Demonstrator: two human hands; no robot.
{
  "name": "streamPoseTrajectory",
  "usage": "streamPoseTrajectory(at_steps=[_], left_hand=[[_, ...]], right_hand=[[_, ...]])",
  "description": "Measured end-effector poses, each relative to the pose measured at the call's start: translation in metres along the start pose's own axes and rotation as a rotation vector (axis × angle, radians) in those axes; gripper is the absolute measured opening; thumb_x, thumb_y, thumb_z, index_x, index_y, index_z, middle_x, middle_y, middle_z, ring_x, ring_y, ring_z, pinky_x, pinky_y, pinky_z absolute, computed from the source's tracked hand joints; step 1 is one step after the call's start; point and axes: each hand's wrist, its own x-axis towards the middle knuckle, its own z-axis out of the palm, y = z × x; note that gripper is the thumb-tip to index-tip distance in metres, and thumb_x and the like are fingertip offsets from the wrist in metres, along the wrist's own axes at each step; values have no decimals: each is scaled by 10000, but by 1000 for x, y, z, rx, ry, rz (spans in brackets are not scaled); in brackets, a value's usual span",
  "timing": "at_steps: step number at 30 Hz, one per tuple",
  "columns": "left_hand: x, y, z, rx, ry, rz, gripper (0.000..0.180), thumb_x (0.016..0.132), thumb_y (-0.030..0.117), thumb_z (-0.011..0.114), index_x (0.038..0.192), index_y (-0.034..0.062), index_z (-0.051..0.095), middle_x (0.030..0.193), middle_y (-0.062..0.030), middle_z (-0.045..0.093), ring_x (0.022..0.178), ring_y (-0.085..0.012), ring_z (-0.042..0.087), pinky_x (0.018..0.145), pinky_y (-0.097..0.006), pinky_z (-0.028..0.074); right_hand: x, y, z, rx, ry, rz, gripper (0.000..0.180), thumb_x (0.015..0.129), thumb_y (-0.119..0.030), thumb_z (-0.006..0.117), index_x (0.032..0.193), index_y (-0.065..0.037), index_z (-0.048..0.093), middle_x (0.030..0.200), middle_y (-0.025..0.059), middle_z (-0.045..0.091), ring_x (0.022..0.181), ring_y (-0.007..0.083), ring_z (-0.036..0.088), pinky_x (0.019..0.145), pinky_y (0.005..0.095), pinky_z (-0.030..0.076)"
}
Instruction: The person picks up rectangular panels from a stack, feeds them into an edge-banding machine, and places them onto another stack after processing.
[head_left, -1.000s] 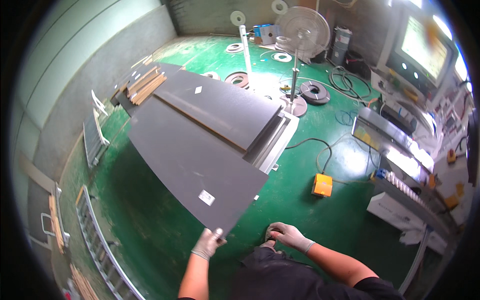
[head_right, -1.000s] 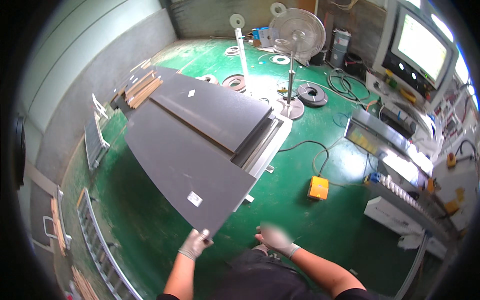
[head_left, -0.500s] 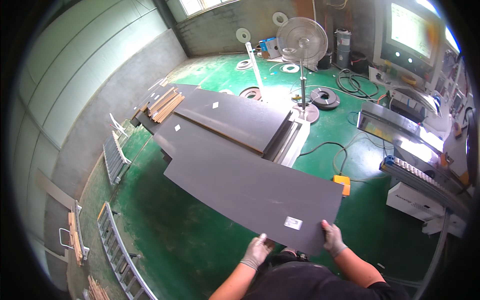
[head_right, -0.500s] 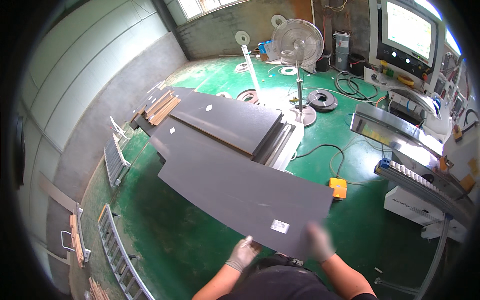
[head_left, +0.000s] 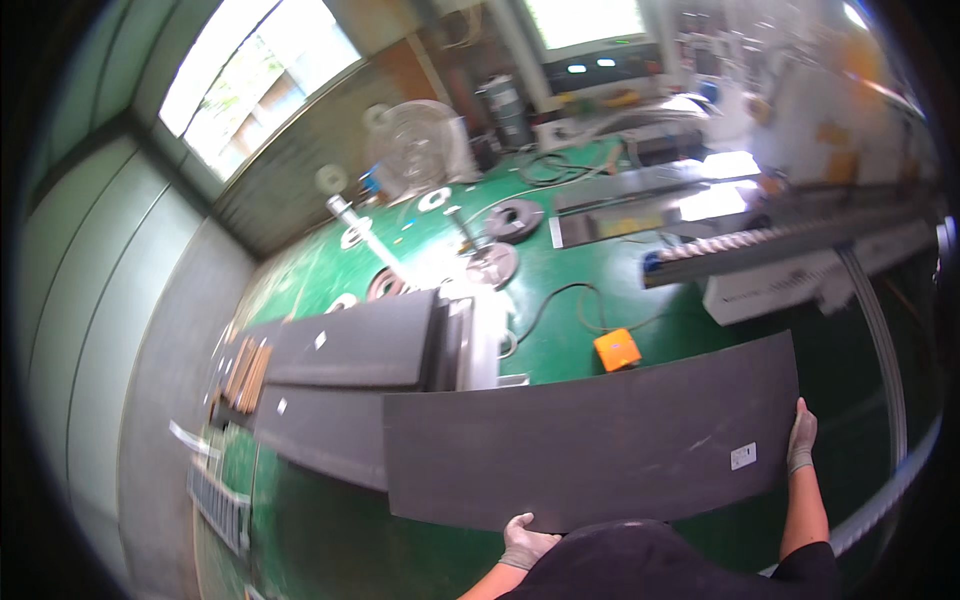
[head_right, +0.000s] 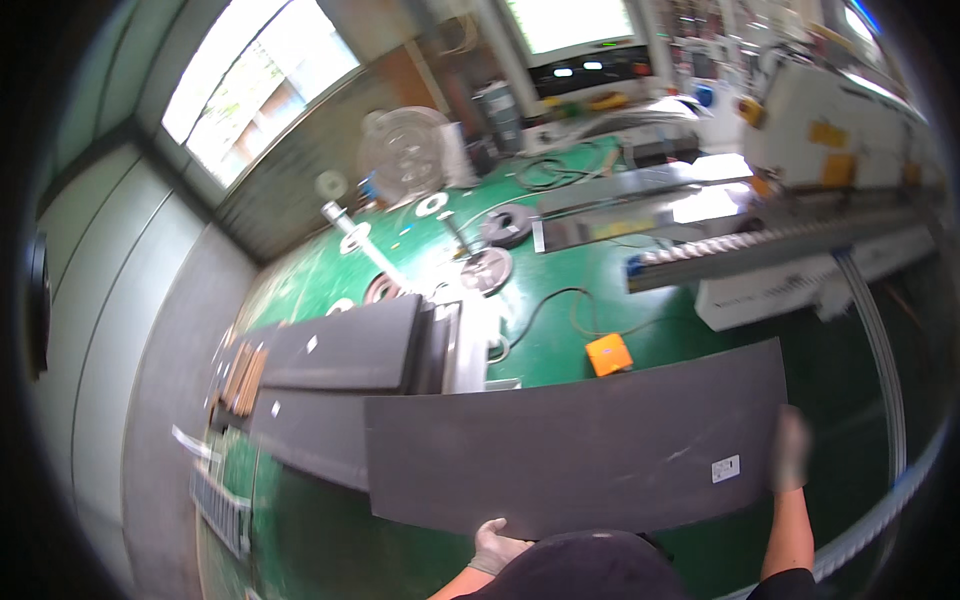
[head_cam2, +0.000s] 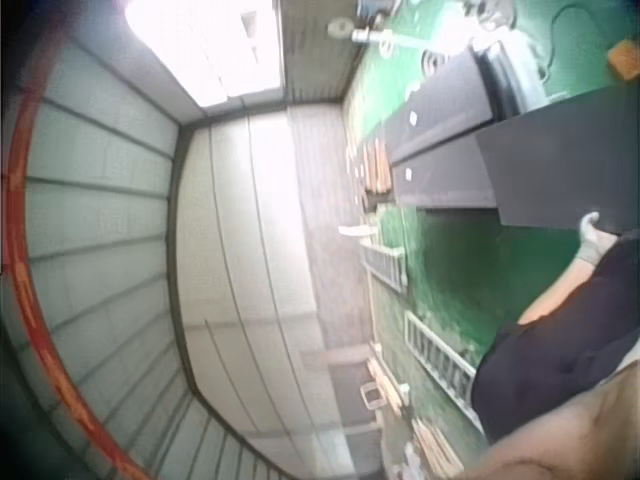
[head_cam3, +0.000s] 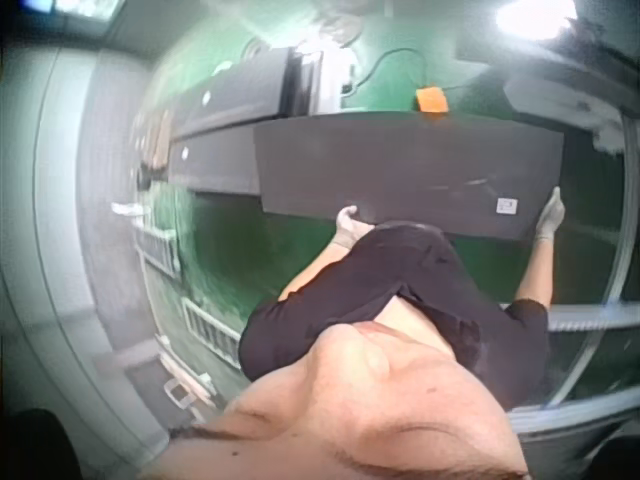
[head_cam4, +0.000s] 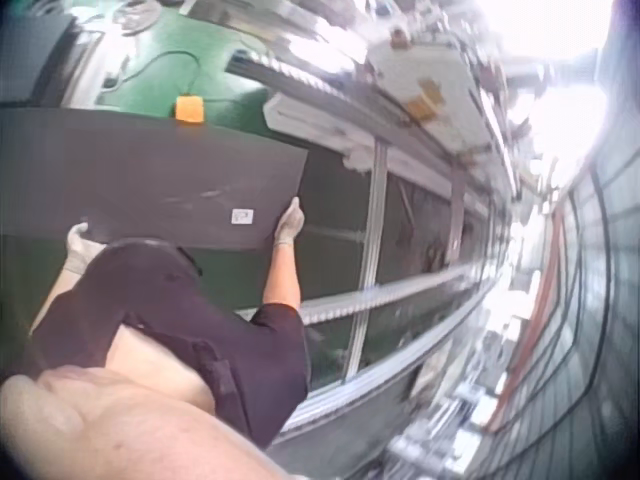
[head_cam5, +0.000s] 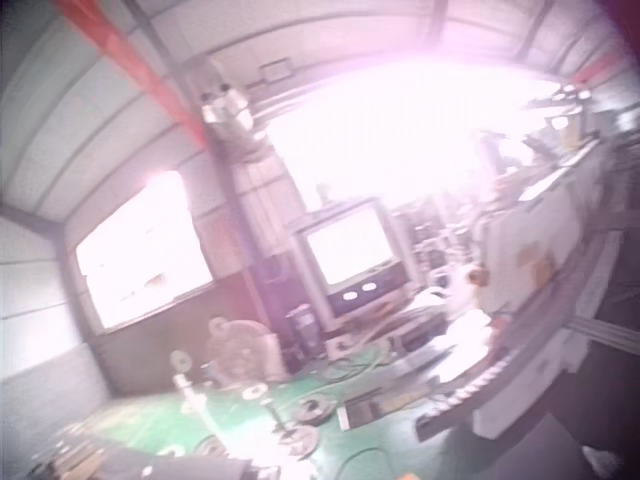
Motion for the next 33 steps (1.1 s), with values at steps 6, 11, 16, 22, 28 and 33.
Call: streamPoseTrajectory(at_steps=[6, 11, 16, 22, 28, 33], left_hand=[[11, 10, 120, 242, -249, 168, 418, 840, 204, 439, 1211, 53, 557, 1280, -108, 588, 1207, -316, 539, 1066, -507, 387], [63, 18, 209, 443, -339, 82, 399, 865, 197, 435, 1217, 53, 555, 1262, -114, 599, 1193, -324, 552, 1066, -507, 399], [114, -5, 304, 634, -407, -50, 403, 892, 185, 405, 1227, 14, 551, 1289, -140, 587, 1206, -329, 546, 1069, -492, 402], [156, -58, 373, 847, -436, -262, 423, 967, 231, 402, 1299, -17, 491, 1365, -162, 541, 1263, -330, 503, 1118, -488, 345], [183, -67, 396, 1001, -448, -363, 396, 969, 216, 423, 1295, 5, 497, 1337, -140, 563, 1257, -298, 509, 1114, -476, 346], [191, -34, 430, 1324, -533, -364, 335, 997, 268, 510, 1196, -1, 536, 1204, -159, 610, 1100, -264, 602, 979, -421, 475]], right_hand=[[-62, 89, -55, 369, 354, 111, 483, 1024, -420, 461, 1190, 1, 631, 1126, 71, 641, 1022, 179, 586, 941, 335, 452], [-143, 113, -59, 650, 537, 228, 581, 1010, -502, 465, 1236, 19, 586, 1214, 97, 619, 1094, 227, 595, 993, 370, 454], [-192, 83, -34, 835, 700, 186, 645, 984, -527, 494, 1349, 4, 505, 1351, 109, 552, 1228, 271, 535, 1075, 397, 395], [-262, 95, -17, 845, 922, 125, 638, 944, -525, 514, 1359, -40, 504, 1349, 107, 554, 1233, 285, 525, 1073, 418, 401], [-291, 70, 12, 748, 1033, 315, 614, 939, -518, 525, 1335, -49, 520, 1323, 111, 567, 1216, 286, 535, 1061, 429, 411], [-288, 29, 20, 759, 989, 404, 594, 935, -512, 533, 1316, -56, 533, 1302, 115, 579, 1202, 287, 544, 1051, 439, 419]])
